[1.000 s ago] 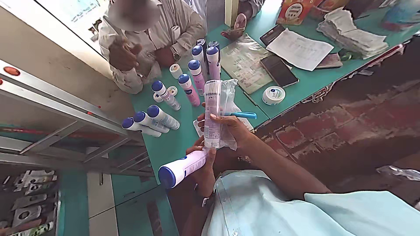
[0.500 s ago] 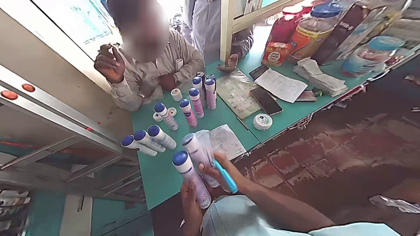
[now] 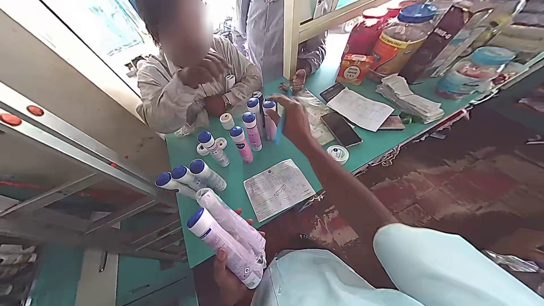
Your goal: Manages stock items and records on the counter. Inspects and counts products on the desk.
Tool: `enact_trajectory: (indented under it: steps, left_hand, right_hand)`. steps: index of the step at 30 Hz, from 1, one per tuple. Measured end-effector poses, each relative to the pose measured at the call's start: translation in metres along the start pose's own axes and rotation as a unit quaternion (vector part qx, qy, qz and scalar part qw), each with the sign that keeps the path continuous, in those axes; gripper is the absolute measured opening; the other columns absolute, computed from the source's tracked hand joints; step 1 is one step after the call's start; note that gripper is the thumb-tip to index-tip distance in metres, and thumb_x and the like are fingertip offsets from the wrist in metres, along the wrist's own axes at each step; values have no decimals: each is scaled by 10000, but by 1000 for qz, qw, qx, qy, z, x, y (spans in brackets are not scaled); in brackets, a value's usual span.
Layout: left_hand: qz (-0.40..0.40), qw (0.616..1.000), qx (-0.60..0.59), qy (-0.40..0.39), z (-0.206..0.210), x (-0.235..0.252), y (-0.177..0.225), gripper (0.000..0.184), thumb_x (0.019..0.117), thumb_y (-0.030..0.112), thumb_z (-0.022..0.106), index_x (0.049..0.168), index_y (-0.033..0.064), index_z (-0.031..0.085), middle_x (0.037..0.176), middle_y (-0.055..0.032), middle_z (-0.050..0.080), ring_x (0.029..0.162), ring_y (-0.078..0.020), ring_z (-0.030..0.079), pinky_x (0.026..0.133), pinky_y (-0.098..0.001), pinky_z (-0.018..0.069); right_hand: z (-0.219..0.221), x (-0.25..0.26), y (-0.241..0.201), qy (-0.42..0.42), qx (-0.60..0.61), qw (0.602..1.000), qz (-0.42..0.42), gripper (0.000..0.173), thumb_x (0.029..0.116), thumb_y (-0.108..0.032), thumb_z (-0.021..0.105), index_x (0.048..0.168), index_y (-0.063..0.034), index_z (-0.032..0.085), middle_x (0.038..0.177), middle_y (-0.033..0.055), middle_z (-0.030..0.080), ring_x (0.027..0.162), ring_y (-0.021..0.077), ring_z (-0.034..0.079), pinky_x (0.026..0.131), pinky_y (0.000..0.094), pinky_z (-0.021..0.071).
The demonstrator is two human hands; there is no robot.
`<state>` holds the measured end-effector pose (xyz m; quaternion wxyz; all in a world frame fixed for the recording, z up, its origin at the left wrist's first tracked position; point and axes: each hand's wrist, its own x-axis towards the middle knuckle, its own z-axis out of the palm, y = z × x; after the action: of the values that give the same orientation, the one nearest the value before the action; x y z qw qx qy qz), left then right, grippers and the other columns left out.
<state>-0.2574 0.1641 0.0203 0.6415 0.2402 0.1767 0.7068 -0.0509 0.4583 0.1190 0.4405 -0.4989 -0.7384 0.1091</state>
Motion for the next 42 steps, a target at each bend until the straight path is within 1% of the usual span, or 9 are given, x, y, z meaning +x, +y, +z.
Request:
enact_trajectory:
  steps: [2,7,10,12,17,21,38,40,42]
  left_hand:
    - [-6,1000,8,9,-3,-2,3,760,829,502,765,1455,140,530,1416,-194,591,1176,-382,663,937,-577,570]
    - [8,999,16,48,-5,-7,3,753,819,500,778,1442,151,540,1409,-193,597,1146,-373,679,915,-548,585]
    - [14,999,-2,48,-6,-11,3,730,830,474,774,1440,145,545,1427,-190,588,1175,-374,668,934,-545,580]
    - [15,999,-25,40,-6,-8,4,736,845,478,754,1452,127,529,1441,-208,569,1202,-402,645,958,-575,558]
    - [-23,989,-144,-35,7,16,-11,846,840,538,695,1506,82,443,1526,-249,464,1420,-488,424,1127,-710,347]
    - [-41,984,-163,-64,30,31,-21,833,842,532,699,1477,46,467,1493,-235,505,1356,-458,506,1100,-692,396]
    - [-88,987,-121,-58,29,36,-32,829,830,517,733,1452,24,490,1450,-238,545,1314,-431,553,1105,-659,413]
    - [-58,994,-73,-58,35,32,-26,650,882,453,709,1364,34,590,1360,-208,629,1242,-370,627,1060,-593,493]
    - [38,997,61,2,51,23,-22,281,947,357,650,1111,157,759,1063,-15,780,991,-106,747,868,-317,626]
  right_hand:
    - [20,38,29,-36,-82,996,-9,349,937,-368,711,1260,-235,725,1325,14,690,1263,298,603,1012,536,495]
    - [42,32,47,-43,-47,998,-24,313,867,-166,762,1178,-136,750,1197,131,717,1124,344,673,928,563,541]
    - [0,10,38,-26,62,998,4,415,815,-103,817,1220,-72,730,1177,150,733,1082,301,703,975,537,530]
    - [-41,1,34,-30,174,984,-31,536,770,-110,847,1273,-33,679,1211,105,716,1099,191,692,972,400,574]
    - [-67,-29,17,-119,604,787,-47,554,881,-96,764,1393,-70,553,1237,126,695,1071,257,706,883,407,624]
    - [-29,-51,16,-208,715,667,21,510,879,-10,735,1364,-63,584,1229,188,690,1068,308,710,899,448,613]
    - [-24,-79,39,-178,707,679,81,459,885,29,692,1326,-44,583,1221,186,695,1042,293,721,872,419,624]
    - [-29,-88,35,-149,680,715,71,464,876,20,688,1325,-46,592,1214,155,704,1042,261,718,860,398,623]
    - [-47,-105,31,-104,617,778,54,475,850,20,710,1312,-19,605,1207,135,703,1035,232,712,838,385,625]
